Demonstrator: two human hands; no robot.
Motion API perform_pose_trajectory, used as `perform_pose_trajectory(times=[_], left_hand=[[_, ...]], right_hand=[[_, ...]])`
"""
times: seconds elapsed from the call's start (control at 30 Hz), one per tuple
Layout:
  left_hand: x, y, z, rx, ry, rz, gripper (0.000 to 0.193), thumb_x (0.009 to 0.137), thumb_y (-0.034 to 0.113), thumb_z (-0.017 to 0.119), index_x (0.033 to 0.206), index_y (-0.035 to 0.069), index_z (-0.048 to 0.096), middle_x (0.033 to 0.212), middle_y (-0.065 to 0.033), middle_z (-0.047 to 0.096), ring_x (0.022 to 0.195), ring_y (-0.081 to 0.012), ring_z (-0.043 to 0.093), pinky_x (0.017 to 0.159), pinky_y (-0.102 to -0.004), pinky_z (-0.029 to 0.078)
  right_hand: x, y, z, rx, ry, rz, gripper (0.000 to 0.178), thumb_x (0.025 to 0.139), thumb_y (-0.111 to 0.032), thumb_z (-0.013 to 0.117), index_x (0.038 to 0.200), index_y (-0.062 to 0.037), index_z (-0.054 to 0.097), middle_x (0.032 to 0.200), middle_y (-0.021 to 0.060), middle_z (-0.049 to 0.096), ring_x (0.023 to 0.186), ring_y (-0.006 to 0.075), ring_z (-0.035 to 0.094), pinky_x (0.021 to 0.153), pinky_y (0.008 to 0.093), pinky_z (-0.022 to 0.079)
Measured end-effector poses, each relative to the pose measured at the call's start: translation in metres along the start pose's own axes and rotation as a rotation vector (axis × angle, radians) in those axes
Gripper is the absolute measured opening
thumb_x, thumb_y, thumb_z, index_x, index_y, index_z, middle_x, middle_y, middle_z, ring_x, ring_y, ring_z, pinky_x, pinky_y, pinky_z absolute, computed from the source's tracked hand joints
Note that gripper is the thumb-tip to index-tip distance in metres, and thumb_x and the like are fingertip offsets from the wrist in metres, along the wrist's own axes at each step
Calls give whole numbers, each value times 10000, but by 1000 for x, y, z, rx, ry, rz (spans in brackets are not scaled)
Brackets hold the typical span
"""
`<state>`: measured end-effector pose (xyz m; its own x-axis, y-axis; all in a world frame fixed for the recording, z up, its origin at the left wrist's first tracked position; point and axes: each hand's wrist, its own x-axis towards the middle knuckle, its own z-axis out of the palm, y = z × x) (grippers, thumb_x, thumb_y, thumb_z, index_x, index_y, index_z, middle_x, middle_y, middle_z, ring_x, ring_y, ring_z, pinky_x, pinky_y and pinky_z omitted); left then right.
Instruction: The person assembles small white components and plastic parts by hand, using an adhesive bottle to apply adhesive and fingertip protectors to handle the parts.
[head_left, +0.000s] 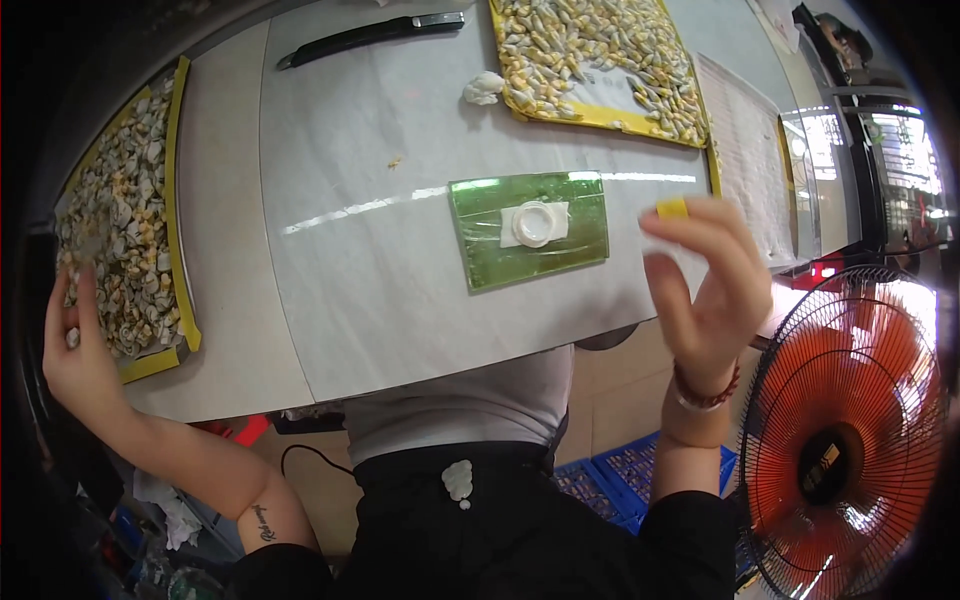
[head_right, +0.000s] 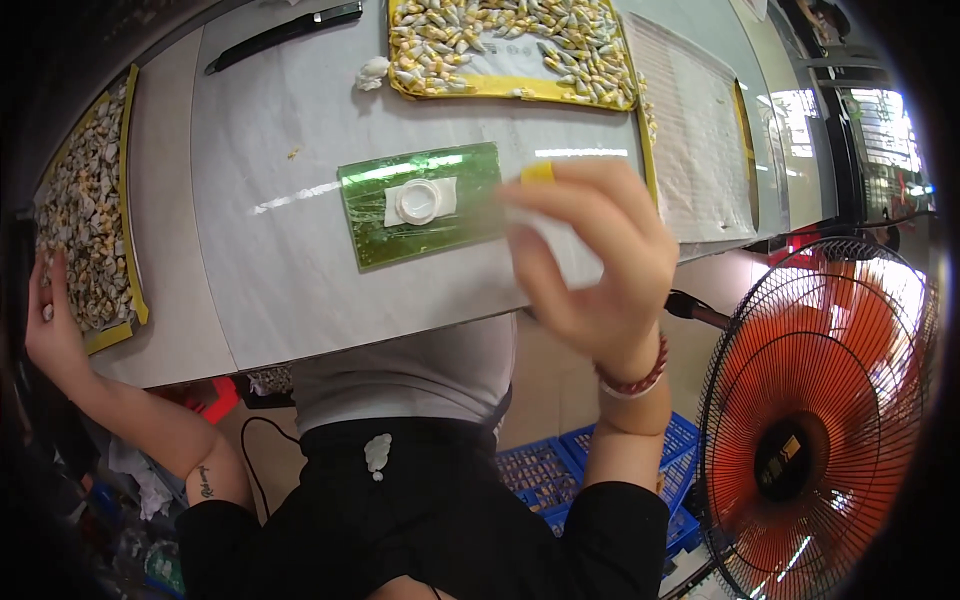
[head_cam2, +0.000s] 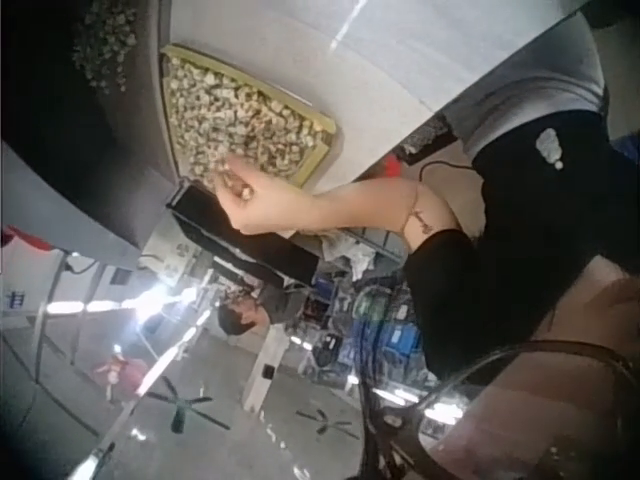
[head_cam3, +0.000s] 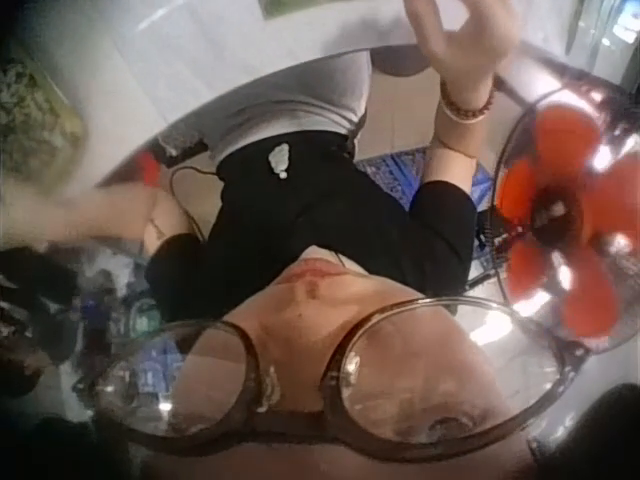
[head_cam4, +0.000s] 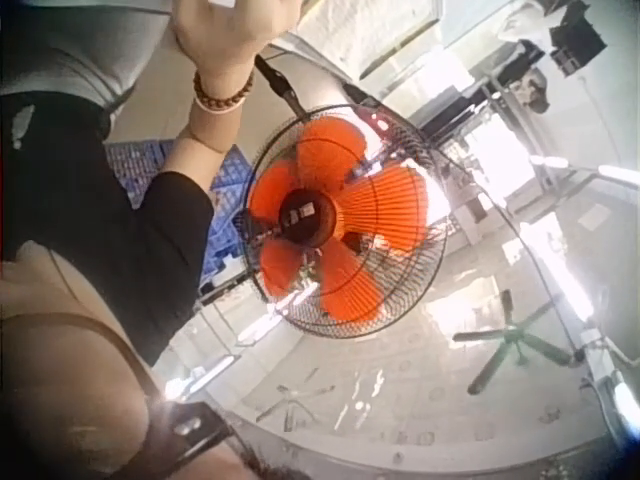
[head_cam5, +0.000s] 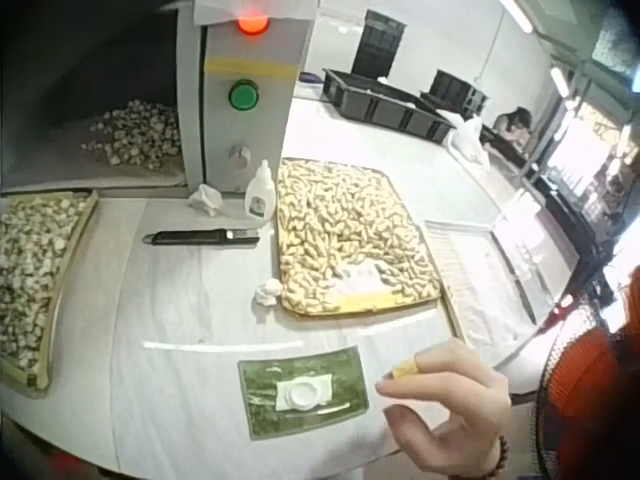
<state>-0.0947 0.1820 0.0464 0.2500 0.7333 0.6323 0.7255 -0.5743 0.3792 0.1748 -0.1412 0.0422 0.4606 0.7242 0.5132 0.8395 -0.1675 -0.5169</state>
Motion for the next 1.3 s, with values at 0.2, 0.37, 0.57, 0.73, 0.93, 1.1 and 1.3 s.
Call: perform_pose_trajectory(times=[0.2, 0.37, 0.57, 0.73, 0.93, 1.1, 1.3], left_hand=[[-18, 26, -7, -361, -132, -51, 328, 842, 191, 565, 1136, 44, 557, 568, 43, 369, 518, -40, 354, 483, -166, 267], [-83, 133, 5, -1681, -984, -354, 181, 753, -61, 406, 915, 9, 447, 868, -85, 386, 685, -109, 372, 479, -144, 298], [-118, 160, 11, -1828, -1479, -935, 98, 776, -36, 395, 846, 20, 436, 1006, -201, 466, 778, -189, 559, 423, -155, 332], [-126, 154, 10, -1851, -1545, -998, 231, 904, 233, 451, 862, 6, 447, 808, -180, 572, 498, -139, 545, 374, -151, 312], [-130, 127, 13, -1863, -1609, -647, 497, 876, 449, 451, 929, -33, 558, 663, -49, 550, 495, -22, 439, 430, -138, 314], [-131, 137, 17, -1793, -1484, -634, 439, 857, 386, 523, 976, -36, 532, 729, -61, 543, 508, -23, 431, 436, -141, 304], [-134, 125, 18, -1944, -1515, -723, 409, 844, 329, 567, 1008, -41, 512, 725, -55, 541, 510, -26, 431, 459, -152, 331]], right_hand=[[52, 43, 4, -150, -159, -53, 132, 702, 8, 623, 832, -15, 630, 780, 86, 602, 695, 188, 580, 610, 273, 459], [87, 74, 30, -219, -249, 13, 146, 781, -69, 594, 924, -57, 621, 846, 46, 623, 702, 136, 569, 607, 230, 437], [107, 55, 35, -364, -404, -57, 178, 748, -49, 514, 914, 13, 526, 771, 170, 557, 733, 294, 549, 667, 369, 440], [92, 49, 26, -182, -360, -13, 267, 739, -80, 544, 990, 11, 538, 832, 189, 581, 794, 299, 568, 703, 349, 452], [49, 24, 15, 241, -350, 67, 128, 762, 16, 595, 886, 3, 622, 765, 57, 615, 669, 101, 565, 595, 214, 446], [30, 11, 22, -19, -349, -83, 93, 712, -17, 637, 802, -25, 615, 695, 82, 585, 622, 199, 574, 540, 276, 446], [31, 6, 28, -138, -396, -175, 116, 678, 23, 655, 776, -15, 606, 682, 54, 574, 584, 146, 550, 505, 240, 428]])
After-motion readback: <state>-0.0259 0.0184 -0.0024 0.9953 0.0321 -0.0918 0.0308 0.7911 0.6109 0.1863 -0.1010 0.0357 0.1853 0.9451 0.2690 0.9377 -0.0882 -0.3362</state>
